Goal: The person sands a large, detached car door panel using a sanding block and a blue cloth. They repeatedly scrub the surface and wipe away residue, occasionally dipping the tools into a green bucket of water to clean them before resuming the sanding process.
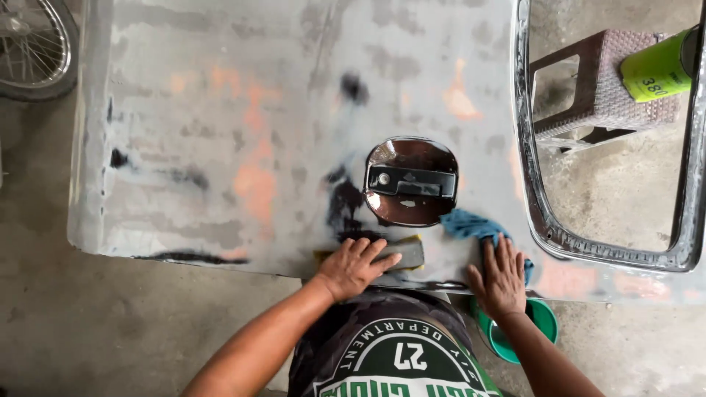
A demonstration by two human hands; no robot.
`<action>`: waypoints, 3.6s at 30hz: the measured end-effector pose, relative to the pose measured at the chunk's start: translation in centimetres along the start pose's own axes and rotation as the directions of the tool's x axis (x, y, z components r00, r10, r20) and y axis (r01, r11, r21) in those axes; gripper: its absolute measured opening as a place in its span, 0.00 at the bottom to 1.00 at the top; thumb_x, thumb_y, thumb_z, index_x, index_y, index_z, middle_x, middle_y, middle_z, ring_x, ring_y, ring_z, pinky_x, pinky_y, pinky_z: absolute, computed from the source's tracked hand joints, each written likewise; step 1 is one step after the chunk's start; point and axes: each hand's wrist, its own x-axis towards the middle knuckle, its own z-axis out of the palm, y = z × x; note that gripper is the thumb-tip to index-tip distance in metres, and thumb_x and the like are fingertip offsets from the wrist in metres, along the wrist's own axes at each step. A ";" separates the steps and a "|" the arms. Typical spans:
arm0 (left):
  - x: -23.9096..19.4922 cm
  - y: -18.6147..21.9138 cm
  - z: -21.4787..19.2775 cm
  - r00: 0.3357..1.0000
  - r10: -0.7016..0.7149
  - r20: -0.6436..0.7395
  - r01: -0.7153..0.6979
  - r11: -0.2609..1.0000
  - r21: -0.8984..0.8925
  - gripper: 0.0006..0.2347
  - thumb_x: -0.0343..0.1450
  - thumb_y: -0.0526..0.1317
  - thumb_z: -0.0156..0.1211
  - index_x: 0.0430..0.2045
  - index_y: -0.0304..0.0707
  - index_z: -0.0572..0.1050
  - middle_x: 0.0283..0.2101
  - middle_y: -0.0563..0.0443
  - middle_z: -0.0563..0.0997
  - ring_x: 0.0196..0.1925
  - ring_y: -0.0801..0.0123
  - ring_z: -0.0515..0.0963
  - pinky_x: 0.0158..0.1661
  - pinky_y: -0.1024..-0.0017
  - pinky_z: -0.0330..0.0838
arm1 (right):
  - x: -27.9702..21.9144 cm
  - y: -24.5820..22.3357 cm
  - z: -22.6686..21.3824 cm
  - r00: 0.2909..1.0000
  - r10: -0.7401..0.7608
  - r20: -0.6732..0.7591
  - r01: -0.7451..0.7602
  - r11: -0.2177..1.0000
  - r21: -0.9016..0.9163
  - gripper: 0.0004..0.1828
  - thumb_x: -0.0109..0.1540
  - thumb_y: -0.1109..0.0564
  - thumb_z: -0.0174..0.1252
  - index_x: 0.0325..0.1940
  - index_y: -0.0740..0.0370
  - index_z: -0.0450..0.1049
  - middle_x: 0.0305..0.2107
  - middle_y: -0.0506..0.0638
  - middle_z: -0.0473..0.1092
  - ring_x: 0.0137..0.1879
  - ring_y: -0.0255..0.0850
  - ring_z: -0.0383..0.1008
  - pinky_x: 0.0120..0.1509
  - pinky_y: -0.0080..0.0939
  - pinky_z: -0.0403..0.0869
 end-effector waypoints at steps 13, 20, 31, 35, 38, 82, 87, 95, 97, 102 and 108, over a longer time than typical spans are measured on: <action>1.2 -1.1 0.3 0.989 0.085 0.120 -0.089 0.996 0.027 0.29 0.71 0.44 0.60 0.70 0.58 0.61 0.58 0.40 0.70 0.52 0.47 0.71 0.49 0.51 0.68 | 4.7 -3.7 0.3 0.910 0.381 -0.160 -0.328 0.901 0.285 0.39 0.69 0.39 0.47 0.77 0.67 0.55 0.77 0.64 0.44 0.82 0.58 0.39 0.82 0.58 0.41; 2.7 -7.7 -3.3 0.976 -0.196 0.090 0.182 0.973 0.145 0.25 0.74 0.46 0.58 0.68 0.54 0.63 0.59 0.43 0.69 0.55 0.46 0.71 0.53 0.51 0.68 | 3.5 -2.9 -1.9 0.911 0.371 -0.182 -0.319 0.911 0.261 0.30 0.66 0.46 0.53 0.72 0.56 0.64 0.74 0.56 0.55 0.80 0.53 0.51 0.81 0.58 0.45; 9.2 -3.0 -0.5 0.864 -0.475 -0.167 0.484 0.875 0.015 0.28 0.69 0.47 0.63 0.68 0.55 0.66 0.61 0.40 0.68 0.58 0.42 0.68 0.56 0.47 0.66 | 3.2 -6.1 -6.0 0.905 0.426 0.006 -0.366 0.768 0.525 0.19 0.60 0.55 0.63 0.56 0.55 0.77 0.55 0.56 0.69 0.54 0.52 0.74 0.55 0.51 0.75; 9.7 -0.7 -2.4 0.864 -0.497 -0.086 0.495 0.868 -0.043 0.29 0.67 0.50 0.66 0.65 0.55 0.67 0.62 0.42 0.67 0.62 0.45 0.67 0.56 0.47 0.64 | 6.3 -10.6 -9.4 0.933 0.271 0.237 -0.355 0.579 0.734 0.18 0.58 0.57 0.65 0.52 0.57 0.78 0.52 0.51 0.71 0.42 0.38 0.80 0.42 0.37 0.82; 7.7 0.0 -6.7 0.924 -0.357 -0.138 0.295 0.894 -0.337 0.28 0.69 0.49 0.65 0.66 0.47 0.67 0.65 0.40 0.66 0.63 0.49 0.70 0.58 0.54 0.66 | 7.9 -13.9 -10.1 0.870 0.251 0.424 -0.491 0.383 0.783 0.23 0.62 0.56 0.67 0.62 0.56 0.76 0.38 0.60 0.78 0.36 0.39 0.73 0.37 0.38 0.73; 8.9 -10.2 -1.7 0.933 -0.339 -0.124 0.359 0.909 0.213 0.26 0.73 0.44 0.55 0.70 0.46 0.64 0.75 0.42 0.60 0.67 0.42 0.64 0.66 0.45 0.56 | 12.1 -3.3 -2.8 0.987 0.011 -0.159 0.014 0.987 0.157 0.34 0.64 0.56 0.59 0.74 0.36 0.64 0.75 0.57 0.54 0.65 0.57 0.66 0.66 0.56 0.71; 7.5 -9.2 -2.6 0.882 -0.437 -0.174 0.469 0.847 0.249 0.24 0.73 0.49 0.56 0.67 0.57 0.66 0.75 0.41 0.58 0.68 0.42 0.62 0.63 0.43 0.56 | 21.5 -3.6 -5.4 0.823 0.366 -0.434 -0.306 0.930 0.204 0.36 0.61 0.59 0.59 0.75 0.46 0.64 0.72 0.65 0.53 0.65 0.67 0.64 0.66 0.63 0.70; 5.2 -9.3 -2.4 0.857 -0.495 -0.147 0.514 0.844 0.154 0.27 0.73 0.54 0.55 0.70 0.57 0.64 0.76 0.40 0.55 0.73 0.41 0.59 0.64 0.41 0.55 | 23.9 -5.7 -5.8 0.925 -0.187 -0.332 0.291 0.909 0.300 0.30 0.63 0.59 0.59 0.70 0.48 0.67 0.68 0.57 0.64 0.63 0.59 0.69 0.65 0.57 0.71; 5.3 -9.4 -2.7 0.848 -0.510 -0.144 0.528 0.837 0.143 0.26 0.74 0.54 0.55 0.70 0.57 0.63 0.76 0.41 0.55 0.73 0.42 0.59 0.64 0.41 0.55 | 24.4 -5.7 -7.5 0.936 0.153 -0.317 -0.030 0.932 0.361 0.31 0.62 0.58 0.59 0.70 0.49 0.67 0.65 0.57 0.65 0.61 0.59 0.69 0.63 0.59 0.69; 5.4 -9.3 -2.7 0.837 -0.535 -0.114 0.546 0.831 0.110 0.26 0.75 0.54 0.53 0.71 0.58 0.62 0.76 0.43 0.55 0.73 0.43 0.58 0.64 0.42 0.54 | 27.0 -8.5 -4.7 0.792 0.409 -0.453 -0.274 0.902 0.335 0.36 0.60 0.55 0.62 0.72 0.53 0.65 0.61 0.62 0.63 0.60 0.64 0.66 0.60 0.61 0.68; 4.7 -10.3 -3.5 0.843 -0.528 -0.100 0.537 0.823 0.184 0.26 0.74 0.54 0.52 0.71 0.57 0.61 0.76 0.44 0.54 0.75 0.47 0.57 0.67 0.42 0.50 | 26.5 -16.3 -9.0 0.808 -0.573 -0.139 0.589 0.778 0.219 0.35 0.59 0.56 0.61 0.72 0.48 0.65 0.63 0.58 0.62 0.61 0.57 0.67 0.62 0.59 0.68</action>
